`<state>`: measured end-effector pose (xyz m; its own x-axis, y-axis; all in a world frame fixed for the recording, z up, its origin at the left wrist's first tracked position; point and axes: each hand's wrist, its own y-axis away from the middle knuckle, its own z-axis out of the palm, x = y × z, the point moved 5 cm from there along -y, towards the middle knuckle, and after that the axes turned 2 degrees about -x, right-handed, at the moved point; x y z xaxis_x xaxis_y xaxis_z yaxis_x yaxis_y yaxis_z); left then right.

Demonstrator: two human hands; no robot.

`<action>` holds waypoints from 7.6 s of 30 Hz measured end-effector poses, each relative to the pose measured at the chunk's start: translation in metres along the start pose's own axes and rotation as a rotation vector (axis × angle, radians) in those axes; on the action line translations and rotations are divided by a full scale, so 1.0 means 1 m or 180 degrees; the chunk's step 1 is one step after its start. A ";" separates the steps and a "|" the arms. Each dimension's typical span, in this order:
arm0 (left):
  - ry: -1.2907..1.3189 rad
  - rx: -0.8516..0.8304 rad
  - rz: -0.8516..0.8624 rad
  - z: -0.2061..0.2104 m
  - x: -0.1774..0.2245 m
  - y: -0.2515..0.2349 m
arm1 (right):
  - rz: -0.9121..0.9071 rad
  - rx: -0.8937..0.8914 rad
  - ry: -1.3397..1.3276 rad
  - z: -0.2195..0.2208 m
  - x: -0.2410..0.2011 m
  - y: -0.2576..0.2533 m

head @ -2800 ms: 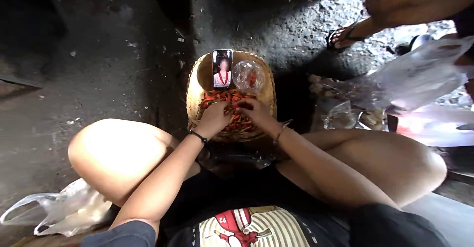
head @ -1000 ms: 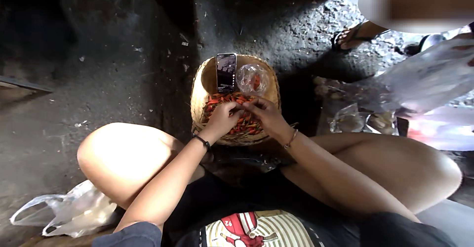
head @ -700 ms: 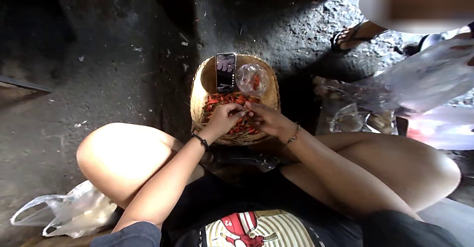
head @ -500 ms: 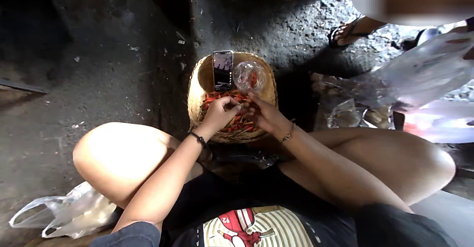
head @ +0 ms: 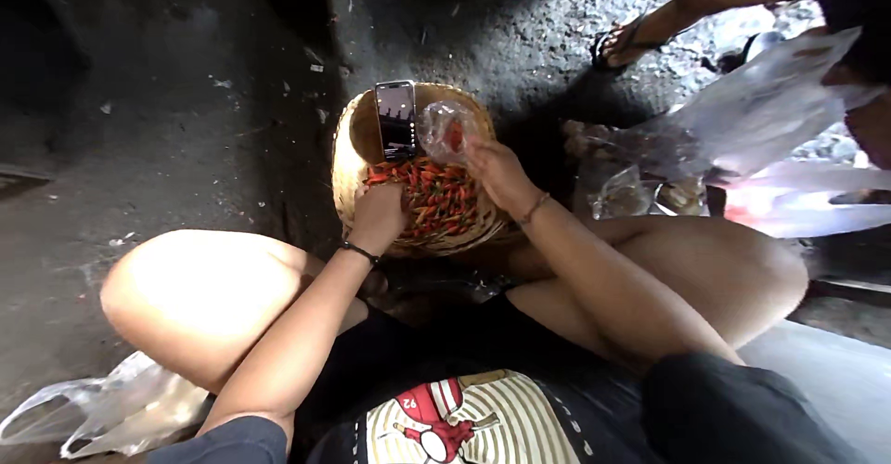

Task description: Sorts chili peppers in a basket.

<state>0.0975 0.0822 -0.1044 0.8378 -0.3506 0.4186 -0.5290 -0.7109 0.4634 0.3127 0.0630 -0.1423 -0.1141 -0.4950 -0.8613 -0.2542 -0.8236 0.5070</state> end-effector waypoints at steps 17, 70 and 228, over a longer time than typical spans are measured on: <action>-0.1539 -0.0094 0.1216 0.002 0.062 -0.104 | -0.1343 -0.0480 0.4192 0.003 0.023 -0.026; 0.2179 -0.0034 0.0560 0.004 0.028 0.009 | -0.0621 -0.0684 0.1041 0.017 -0.017 0.058; 0.2855 -0.0017 0.0099 0.024 0.013 -0.001 | -0.0625 -0.0642 0.0381 0.031 -0.008 0.056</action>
<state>0.1119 0.0638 -0.1180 0.4037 0.2402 0.8828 -0.5522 -0.7053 0.4445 0.2692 0.0295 -0.1075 0.0353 -0.3402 -0.9397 -0.0629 -0.9392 0.3376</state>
